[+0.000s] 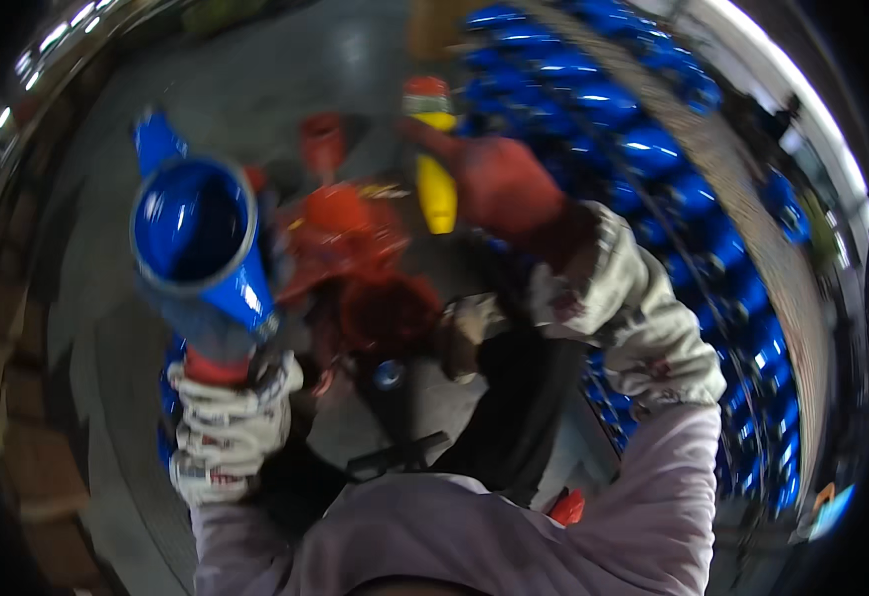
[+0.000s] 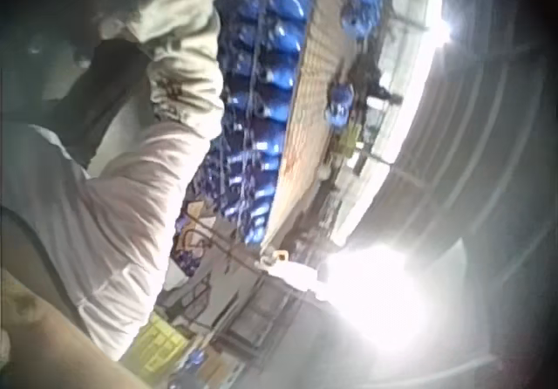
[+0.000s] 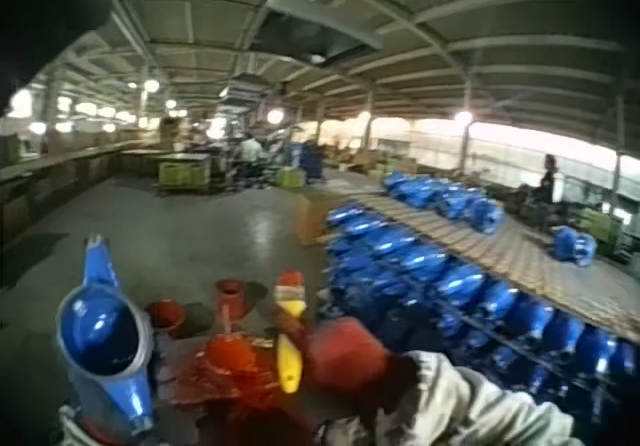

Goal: The person paints the rims and threaded openings of pipe fittings using red paint and a paintbrush, trims the brush bristles with shears, and places the painted fittings onto a wire grid.

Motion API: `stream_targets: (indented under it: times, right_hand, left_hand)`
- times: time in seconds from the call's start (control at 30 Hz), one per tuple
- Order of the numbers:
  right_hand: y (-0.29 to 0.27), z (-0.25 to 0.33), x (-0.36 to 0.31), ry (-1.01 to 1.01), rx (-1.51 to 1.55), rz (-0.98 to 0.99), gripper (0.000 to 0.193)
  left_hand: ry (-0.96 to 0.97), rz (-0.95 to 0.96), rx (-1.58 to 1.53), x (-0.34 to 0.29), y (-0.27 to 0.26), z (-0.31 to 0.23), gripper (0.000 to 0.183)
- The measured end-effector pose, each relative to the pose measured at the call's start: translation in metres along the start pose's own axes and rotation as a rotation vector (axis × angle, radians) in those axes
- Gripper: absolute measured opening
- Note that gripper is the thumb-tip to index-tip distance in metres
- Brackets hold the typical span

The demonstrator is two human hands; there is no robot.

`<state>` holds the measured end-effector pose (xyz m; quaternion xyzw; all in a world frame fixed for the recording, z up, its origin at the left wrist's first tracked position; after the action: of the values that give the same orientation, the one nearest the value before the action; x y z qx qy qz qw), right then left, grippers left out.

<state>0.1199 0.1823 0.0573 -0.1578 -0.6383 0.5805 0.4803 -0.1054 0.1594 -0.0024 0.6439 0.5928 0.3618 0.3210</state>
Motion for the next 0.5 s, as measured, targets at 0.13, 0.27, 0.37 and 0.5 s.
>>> stream_targets:
  times: [0.13, 0.27, 0.37, 0.5]
  right_hand:
    - [0.102, -0.005, 0.035, -0.230, -0.333, -0.020, 0.051]
    - [0.226, -0.066, 0.040, 0.189, 0.717, -0.134, 0.029]
    - [0.292, -0.091, 0.043, 0.640, 1.052, -0.276, 0.023]
    - [0.351, -0.095, 0.063, 0.707, 1.280, -0.240, 0.020]
  left_hand:
    - [0.179, -0.017, 0.130, 0.029, -0.076, -0.077, 0.090]
    - [0.183, -0.383, 0.239, 0.046, -0.189, -0.083, 0.087]
    - [0.136, -0.283, 0.284, 0.050, -0.219, -0.082, 0.083]
    - [0.141, -0.184, 0.155, 0.056, -0.244, -0.097, 0.072]
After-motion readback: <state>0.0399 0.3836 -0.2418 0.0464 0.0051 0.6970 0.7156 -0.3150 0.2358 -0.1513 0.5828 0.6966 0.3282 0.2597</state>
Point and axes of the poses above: each hand's wrist, its own x-axis towards the middle knuckle, its own y-axis out of the palm, z = x × y, the point moved 8 cm from there along x, towards the middle knuckle, and after that the axes turned 9 degrees about -z, right-handed, at the moved point
